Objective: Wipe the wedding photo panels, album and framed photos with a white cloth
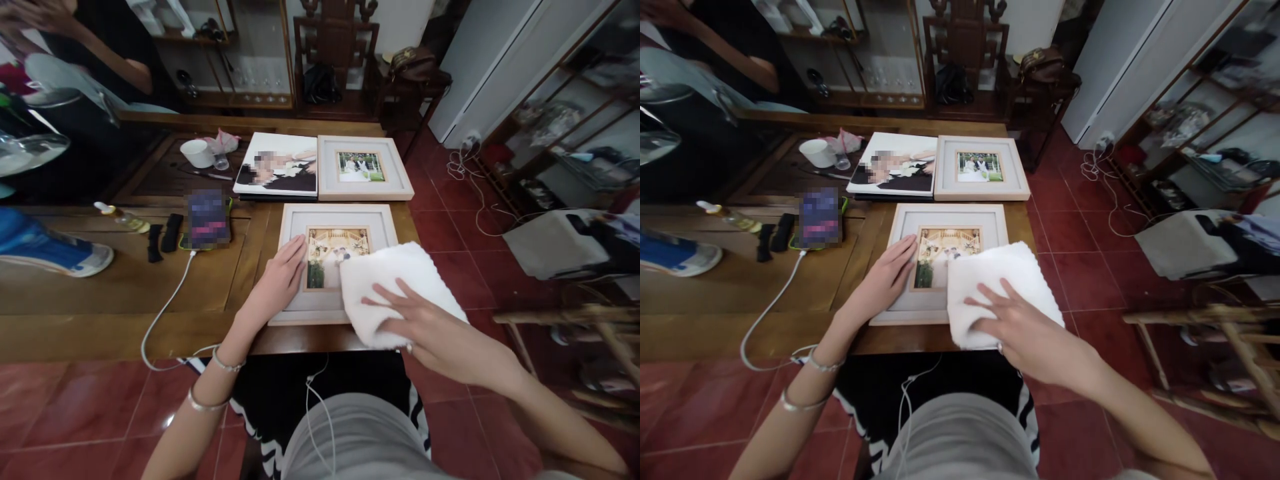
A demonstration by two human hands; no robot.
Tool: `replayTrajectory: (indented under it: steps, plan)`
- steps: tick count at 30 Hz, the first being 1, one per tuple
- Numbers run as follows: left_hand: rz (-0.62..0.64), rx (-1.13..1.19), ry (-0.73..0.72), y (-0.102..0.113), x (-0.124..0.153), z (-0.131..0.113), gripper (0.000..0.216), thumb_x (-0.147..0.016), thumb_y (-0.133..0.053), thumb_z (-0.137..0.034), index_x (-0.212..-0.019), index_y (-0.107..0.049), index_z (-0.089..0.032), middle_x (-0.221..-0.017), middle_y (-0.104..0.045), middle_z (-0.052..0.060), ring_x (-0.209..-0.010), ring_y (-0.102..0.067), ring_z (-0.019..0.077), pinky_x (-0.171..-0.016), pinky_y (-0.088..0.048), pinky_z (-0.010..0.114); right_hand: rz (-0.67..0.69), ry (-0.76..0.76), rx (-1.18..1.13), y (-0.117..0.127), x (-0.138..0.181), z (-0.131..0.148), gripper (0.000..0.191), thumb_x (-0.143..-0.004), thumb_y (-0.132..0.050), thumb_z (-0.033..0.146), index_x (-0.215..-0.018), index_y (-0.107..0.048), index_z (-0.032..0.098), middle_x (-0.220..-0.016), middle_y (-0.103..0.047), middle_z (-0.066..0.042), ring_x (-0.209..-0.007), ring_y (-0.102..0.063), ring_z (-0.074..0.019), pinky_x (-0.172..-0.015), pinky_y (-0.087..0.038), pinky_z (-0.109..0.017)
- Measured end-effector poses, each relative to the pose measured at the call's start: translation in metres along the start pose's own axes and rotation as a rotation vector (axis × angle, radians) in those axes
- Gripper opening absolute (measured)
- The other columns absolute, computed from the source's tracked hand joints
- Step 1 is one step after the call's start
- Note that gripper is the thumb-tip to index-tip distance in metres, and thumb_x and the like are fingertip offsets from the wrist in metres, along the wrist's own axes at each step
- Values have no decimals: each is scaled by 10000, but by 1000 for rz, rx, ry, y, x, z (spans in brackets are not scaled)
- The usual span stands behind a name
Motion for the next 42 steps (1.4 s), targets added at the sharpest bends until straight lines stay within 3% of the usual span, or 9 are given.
replayTrajectory:
  steps: [5,11,18,25,34,42]
  plan:
    - [-27,-4,10,-2,-1,2,478,-1041,-313,-278,-1458,-458,-97,-1536,-438,205,-1466,-363,297,-1177,-357,554,-21,-15,-100,4,15,-6,652,-601,-418,-74,-1102,-693,240,-1530,-486,-12,-1493,-295,-178,-1256,-260,-441]
    - [-3,-39,-16,-3,-12,8,476,-1029,-324,-271,-1450,-462,-96,-1528,-437,219,-1467,-356,307,-1171,-357,569,-166,-67,37,7,-17,-56,572,-672,-435,-27,-1156,-674,159,-1540,-455,-151,-1479,-337,-253,-1223,-281,-546]
    - [-28,-23,-26,-2,-18,12,462,-1020,-339,-243,-1445,-470,-120,-1517,-453,201,-1451,-382,300,-1164,-370,570,-352,-200,171,28,-63,-116,608,-738,-417,-21,-1290,-598,160,-1458,-559,-143,-1463,-378,-267,-1204,-319,-550]
    - [-17,-18,-15,-3,-26,16,452,-998,-367,-223,-1406,-515,-94,-1484,-481,213,-1417,-424,321,-1158,-394,557,-344,-170,188,30,-96,-145,625,-758,-397,-7,-1347,-555,127,-1444,-571,-143,-1475,-352,-286,-1197,-290,-561]
    - [-52,-20,-26,-2,-28,14,432,-999,-373,-236,-1380,-531,-107,-1470,-504,198,-1417,-426,306,-1161,-399,556,-365,-181,249,23,-95,-135,574,-760,-445,-8,-1290,-609,136,-1480,-531,-171,-1467,-363,-304,-1191,-283,-599]
    - [-68,16,-21,-3,-25,13,444,-1004,-368,-229,-1404,-509,-97,-1493,-478,211,-1432,-408,317,-1171,-372,583,-160,2,178,-1,-49,-54,514,-725,-475,-27,-1167,-663,158,-1526,-480,-142,-1479,-330,-295,-1214,-248,-608]
Point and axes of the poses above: each hand's wrist, its own x-axis away from the middle knuckle, its own y-axis out of the back of the hand, z = x × y, the point moved 6 cm from there along -x, towards the middle knuckle
